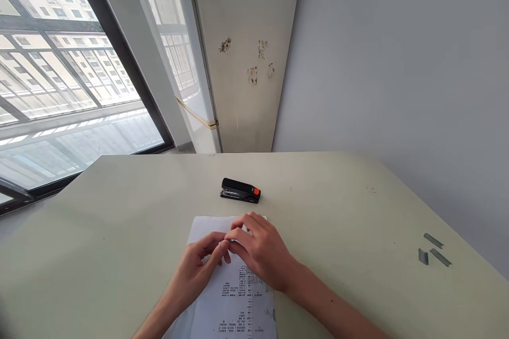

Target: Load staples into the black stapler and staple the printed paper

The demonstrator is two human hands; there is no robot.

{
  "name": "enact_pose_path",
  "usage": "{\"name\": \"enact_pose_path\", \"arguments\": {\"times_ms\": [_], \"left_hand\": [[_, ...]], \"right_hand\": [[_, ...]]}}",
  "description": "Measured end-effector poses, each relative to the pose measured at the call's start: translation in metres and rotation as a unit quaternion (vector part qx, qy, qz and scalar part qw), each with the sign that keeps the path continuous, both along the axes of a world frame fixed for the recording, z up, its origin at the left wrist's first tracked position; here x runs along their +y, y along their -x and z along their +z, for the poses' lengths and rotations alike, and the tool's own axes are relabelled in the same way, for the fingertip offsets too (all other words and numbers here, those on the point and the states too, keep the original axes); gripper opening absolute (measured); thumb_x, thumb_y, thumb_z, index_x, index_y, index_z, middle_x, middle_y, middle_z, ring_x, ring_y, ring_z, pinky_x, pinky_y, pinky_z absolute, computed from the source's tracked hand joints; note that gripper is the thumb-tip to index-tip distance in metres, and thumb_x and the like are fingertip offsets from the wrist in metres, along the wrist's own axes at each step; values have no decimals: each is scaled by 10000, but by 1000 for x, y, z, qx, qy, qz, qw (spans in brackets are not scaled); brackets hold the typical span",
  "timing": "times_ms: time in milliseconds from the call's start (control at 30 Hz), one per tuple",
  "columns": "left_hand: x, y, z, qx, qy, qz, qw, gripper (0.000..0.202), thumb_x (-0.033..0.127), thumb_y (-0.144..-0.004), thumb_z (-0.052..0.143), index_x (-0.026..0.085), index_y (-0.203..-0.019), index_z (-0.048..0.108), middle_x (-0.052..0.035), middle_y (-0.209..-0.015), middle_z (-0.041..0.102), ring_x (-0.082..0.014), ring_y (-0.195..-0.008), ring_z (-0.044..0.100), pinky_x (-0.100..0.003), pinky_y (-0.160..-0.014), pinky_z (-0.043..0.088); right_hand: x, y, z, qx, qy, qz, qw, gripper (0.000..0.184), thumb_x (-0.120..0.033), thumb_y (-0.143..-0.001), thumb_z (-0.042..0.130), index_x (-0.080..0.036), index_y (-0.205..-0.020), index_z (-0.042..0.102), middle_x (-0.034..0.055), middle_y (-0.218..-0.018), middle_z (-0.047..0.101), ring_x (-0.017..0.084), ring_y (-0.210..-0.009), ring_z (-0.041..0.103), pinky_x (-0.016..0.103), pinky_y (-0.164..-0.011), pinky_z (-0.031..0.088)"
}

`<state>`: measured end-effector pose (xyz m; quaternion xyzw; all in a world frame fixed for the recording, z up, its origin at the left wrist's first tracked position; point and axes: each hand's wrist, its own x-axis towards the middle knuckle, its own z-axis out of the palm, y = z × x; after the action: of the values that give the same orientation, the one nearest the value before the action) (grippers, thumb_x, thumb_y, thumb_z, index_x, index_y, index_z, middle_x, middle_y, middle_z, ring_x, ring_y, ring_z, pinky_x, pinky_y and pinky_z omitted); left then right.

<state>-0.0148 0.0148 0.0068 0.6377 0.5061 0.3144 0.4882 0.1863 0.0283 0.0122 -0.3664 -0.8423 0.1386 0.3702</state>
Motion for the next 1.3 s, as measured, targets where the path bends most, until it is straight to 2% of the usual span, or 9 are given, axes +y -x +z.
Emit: {"name": "enact_pose_path", "arguments": {"times_ms": [100, 167, 233, 333, 433, 567, 767, 1000, 1300], "left_hand": [[0, 3, -6, -56, 28, 11, 998, 461, 601, -1026, 550, 189, -1129, 727, -38, -779, 729, -180, -736, 635, -293, -690, 490], [1, 4, -11, -108, 40, 22, 993, 470, 606, -1010, 578, 179, -1153, 711, -60, -871, 763, -179, -753, 650, -302, -728, 512], [3, 4, -17, -135, 40, 40, 989, 475, 609, -1000, 592, 176, -1167, 697, -84, -976, 781, -177, -767, 656, -310, -749, 525], [4, 4, -23, -131, 28, 55, 989, 461, 603, -1004, 588, 182, -1170, 676, -90, -1021, 782, -176, -784, 654, -310, -753, 522], [3, 4, -27, -105, 15, 50, 993, 433, 588, -1018, 567, 194, -1171, 663, -77, -1009, 783, -178, -796, 661, -313, -766, 523], [1, 4, -26, -31, -17, 40, 999, 394, 561, -1029, 548, 212, -1166, 669, -60, -978, 787, -189, -813, 690, -315, -761, 525], [2, 7, -22, 53, -56, 37, 996, 375, 538, -1025, 539, 224, -1155, 697, -46, -907, 770, -203, -800, 706, -313, -721, 526], [9, 8, -24, 65, -63, 31, 995, 359, 545, -1025, 547, 246, -1156, 698, -34, -933, 781, -204, -829, 723, -310, -729, 544], [13, 5, -21, 90, -53, 41, 994, 374, 570, -1011, 571, 249, -1159, 693, -44, -988, 807, -216, -849, 747, -322, -742, 569]], "right_hand": [[13, 0, 3, -21, 32, 34, 999, 131, -258, -1044, 621, -281, -1159, 679, 76, -1167, 698, 230, -1012, 671, 387, -845, 581], [28, -6, 2, -15, 58, 49, 997, 305, -324, -1009, 683, -304, -1307, 619, 82, -1279, 677, 256, -1149, 654, 428, -969, 571], [47, -13, -3, 13, 55, 1, 998, 420, -362, -999, 688, -302, -1392, 551, 91, -1335, 658, 280, -1239, 617, 474, -1061, 530], [76, -17, -19, 35, 43, -118, 991, 413, -362, -1011, 647, -272, -1399, 538, 112, -1358, 643, 305, -1272, 583, 512, -1093, 493], [99, -13, -34, 5, 76, -156, 985, 356, -382, -973, 688, -252, -1297, 622, 119, -1305, 682, 336, -1243, 594, 525, -1072, 488], [108, -16, -41, -8, 111, -152, 982, 232, -467, -958, 699, -259, -1060, 706, 69, -1003, 758, 302, -969, 686, 468, -918, 539], [75, -73, -29, 29, 157, -181, 970, 414, -635, -955, 639, -249, -1085, 715, 48, -941, 751, 229, -788, 659, 344, -703, 528], [16, -152, -35, 112, 341, -212, 909, 472, -684, -876, 709, -257, -1076, 719, -5, -816, 650, 198, -748, 571, 294, -643, 452], [-27, -162, -30, 98, 359, -117, 921, 236, -497, -908, 752, -299, -1038, 745, 10, -1013, 709, 210, -883, 620, 306, -739, 460]]}}
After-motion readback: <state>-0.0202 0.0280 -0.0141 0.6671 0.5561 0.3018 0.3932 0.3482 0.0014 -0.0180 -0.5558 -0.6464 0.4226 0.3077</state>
